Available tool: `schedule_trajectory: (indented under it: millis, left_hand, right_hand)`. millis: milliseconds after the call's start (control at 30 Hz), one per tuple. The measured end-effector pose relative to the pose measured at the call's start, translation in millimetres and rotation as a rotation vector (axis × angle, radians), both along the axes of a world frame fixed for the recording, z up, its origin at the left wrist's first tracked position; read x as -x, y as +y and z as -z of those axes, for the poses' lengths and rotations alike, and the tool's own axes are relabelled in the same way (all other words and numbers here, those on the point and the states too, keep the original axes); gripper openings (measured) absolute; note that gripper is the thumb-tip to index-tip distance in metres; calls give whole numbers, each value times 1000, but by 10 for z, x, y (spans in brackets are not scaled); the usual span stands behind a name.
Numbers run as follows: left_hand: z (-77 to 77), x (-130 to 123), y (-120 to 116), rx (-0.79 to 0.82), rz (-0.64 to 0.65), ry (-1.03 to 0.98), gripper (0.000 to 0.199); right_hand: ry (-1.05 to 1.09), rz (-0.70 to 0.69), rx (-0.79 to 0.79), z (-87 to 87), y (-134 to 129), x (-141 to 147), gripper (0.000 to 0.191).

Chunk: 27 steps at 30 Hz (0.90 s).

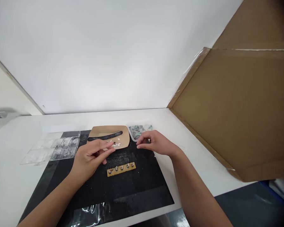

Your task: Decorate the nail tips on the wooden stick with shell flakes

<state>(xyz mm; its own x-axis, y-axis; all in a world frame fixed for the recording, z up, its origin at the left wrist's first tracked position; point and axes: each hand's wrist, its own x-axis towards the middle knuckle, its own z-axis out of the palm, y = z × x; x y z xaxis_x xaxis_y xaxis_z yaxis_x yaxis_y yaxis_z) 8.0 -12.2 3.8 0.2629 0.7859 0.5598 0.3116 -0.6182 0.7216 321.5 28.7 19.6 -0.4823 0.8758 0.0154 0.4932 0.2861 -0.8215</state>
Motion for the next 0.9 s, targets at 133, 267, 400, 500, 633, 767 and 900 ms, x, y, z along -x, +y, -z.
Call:
schedule_trajectory:
  millis: [133, 267, 400, 500, 633, 767, 900]
  left_hand:
    - [41, -21, -27, 65, 46, -63, 19]
    - [58, -50, -76, 194, 24, -172, 13]
    - [-5, -69, -103, 256, 9, -244, 5]
    - [-47, -82, -103, 230, 36, -283, 4]
    - [-29, -109, -130, 342, 27, -320, 9]
    - [-4, -141, -195, 585, -2, -340, 18]
    - [-27, -147, -215, 705, 94, -370, 25]
  right_hand:
    - [86, 71, -22, -2, -13, 57, 32]
    - [163, 84, -80, 20, -55, 172, 38]
    - [122, 101, -93, 24, -142, 270, 46]
    - [100, 73, -198, 28, -231, 346, 49]
    - [170, -68, -396, 117, -347, 545, 43]
    - [219, -71, -635, 253, -413, 783, 50]
    - [342, -16, -805, 298, -414, 881, 38]
